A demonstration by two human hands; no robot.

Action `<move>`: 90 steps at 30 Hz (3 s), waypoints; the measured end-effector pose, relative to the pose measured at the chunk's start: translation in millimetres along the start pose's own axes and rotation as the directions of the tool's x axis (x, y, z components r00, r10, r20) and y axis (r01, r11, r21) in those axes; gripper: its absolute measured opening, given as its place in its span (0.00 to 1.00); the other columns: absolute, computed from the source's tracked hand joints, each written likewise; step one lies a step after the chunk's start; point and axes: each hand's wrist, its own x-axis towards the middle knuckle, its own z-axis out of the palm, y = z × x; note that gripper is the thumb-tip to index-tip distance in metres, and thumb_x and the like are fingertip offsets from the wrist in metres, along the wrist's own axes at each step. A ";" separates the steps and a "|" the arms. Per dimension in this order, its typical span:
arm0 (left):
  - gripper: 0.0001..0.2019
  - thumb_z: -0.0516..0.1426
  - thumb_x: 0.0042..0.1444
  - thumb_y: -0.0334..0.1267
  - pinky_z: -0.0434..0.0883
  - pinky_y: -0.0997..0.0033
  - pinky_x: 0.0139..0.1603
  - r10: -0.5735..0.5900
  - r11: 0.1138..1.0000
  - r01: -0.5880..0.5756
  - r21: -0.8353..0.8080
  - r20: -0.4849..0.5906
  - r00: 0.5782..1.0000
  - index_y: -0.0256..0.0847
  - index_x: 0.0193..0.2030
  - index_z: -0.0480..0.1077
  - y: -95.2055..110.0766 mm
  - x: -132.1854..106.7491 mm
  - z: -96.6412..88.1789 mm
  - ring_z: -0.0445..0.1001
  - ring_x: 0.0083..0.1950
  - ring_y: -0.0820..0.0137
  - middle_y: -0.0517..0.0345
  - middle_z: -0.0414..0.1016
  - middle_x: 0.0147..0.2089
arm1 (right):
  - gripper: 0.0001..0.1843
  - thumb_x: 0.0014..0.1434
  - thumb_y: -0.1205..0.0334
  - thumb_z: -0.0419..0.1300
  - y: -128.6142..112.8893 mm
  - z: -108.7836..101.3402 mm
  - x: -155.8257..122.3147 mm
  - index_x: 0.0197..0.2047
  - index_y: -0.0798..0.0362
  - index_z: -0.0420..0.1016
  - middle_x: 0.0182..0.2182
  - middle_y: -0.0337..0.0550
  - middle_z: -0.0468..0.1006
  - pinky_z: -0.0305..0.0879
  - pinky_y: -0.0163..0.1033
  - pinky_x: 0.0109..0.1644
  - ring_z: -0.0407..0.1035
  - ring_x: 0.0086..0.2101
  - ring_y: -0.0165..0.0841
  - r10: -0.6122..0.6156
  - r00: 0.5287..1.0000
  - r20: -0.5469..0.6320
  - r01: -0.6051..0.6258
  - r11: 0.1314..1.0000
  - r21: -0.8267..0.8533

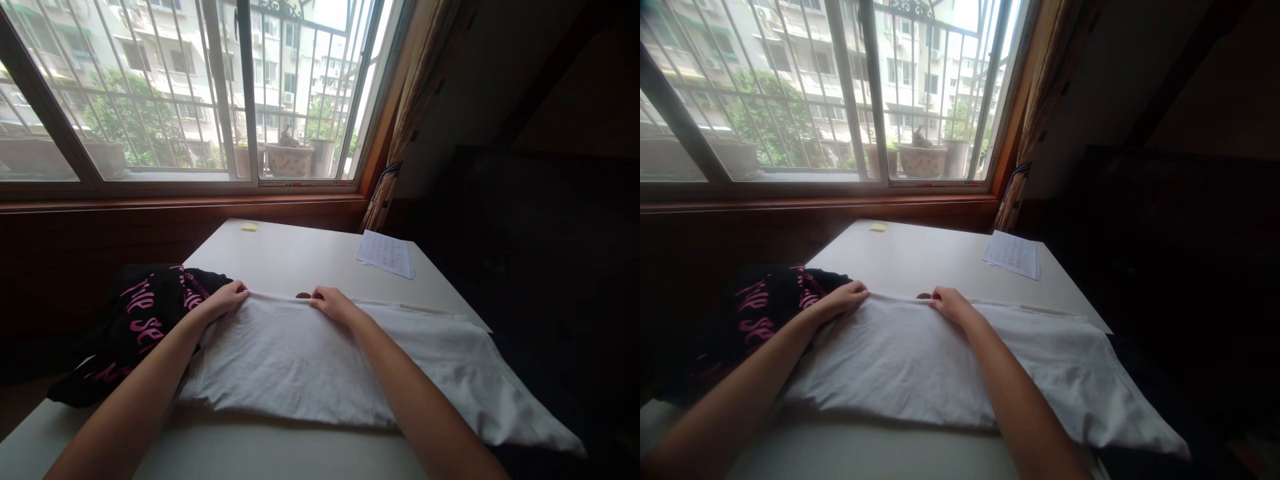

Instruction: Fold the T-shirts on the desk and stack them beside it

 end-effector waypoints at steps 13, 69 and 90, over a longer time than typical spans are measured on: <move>0.13 0.51 0.61 0.37 0.69 0.59 0.44 -0.124 0.896 0.125 0.427 -0.031 0.992 0.35 0.48 0.71 5.5 21.0 17.3 0.78 0.43 0.52 0.37 0.79 0.44 | 0.08 0.62 0.53 0.64 3.2 10.3 9.6 0.40 0.47 0.78 0.37 0.40 0.81 0.60 0.35 0.37 0.72 0.36 0.34 0.088 0.996 -0.033 -0.092 0.981 -0.173; 0.19 0.48 0.63 0.30 0.68 0.54 0.55 0.315 0.707 -0.144 0.692 -0.126 0.941 0.40 0.59 0.71 -14.3 -202.6 35.0 0.67 0.57 0.53 0.44 0.69 0.58 | 0.19 0.65 0.60 0.53 157.0 -92.7 -218.4 0.55 0.51 0.76 0.51 0.53 0.74 0.62 0.51 0.59 0.66 0.50 0.47 0.057 0.843 -0.535 -0.293 0.883 -0.368; 0.10 0.49 0.70 0.41 0.69 0.60 0.46 0.535 0.818 -0.507 0.272 -0.034 0.844 0.43 0.39 0.66 69.3 -132.1 121.6 0.68 0.42 0.60 0.53 0.71 0.39 | 0.19 0.61 0.41 0.53 193.5 -134.6 -202.9 0.42 0.49 0.70 0.34 0.40 0.78 0.68 0.39 0.37 0.72 0.35 0.37 0.282 0.880 -0.383 -0.269 0.959 0.090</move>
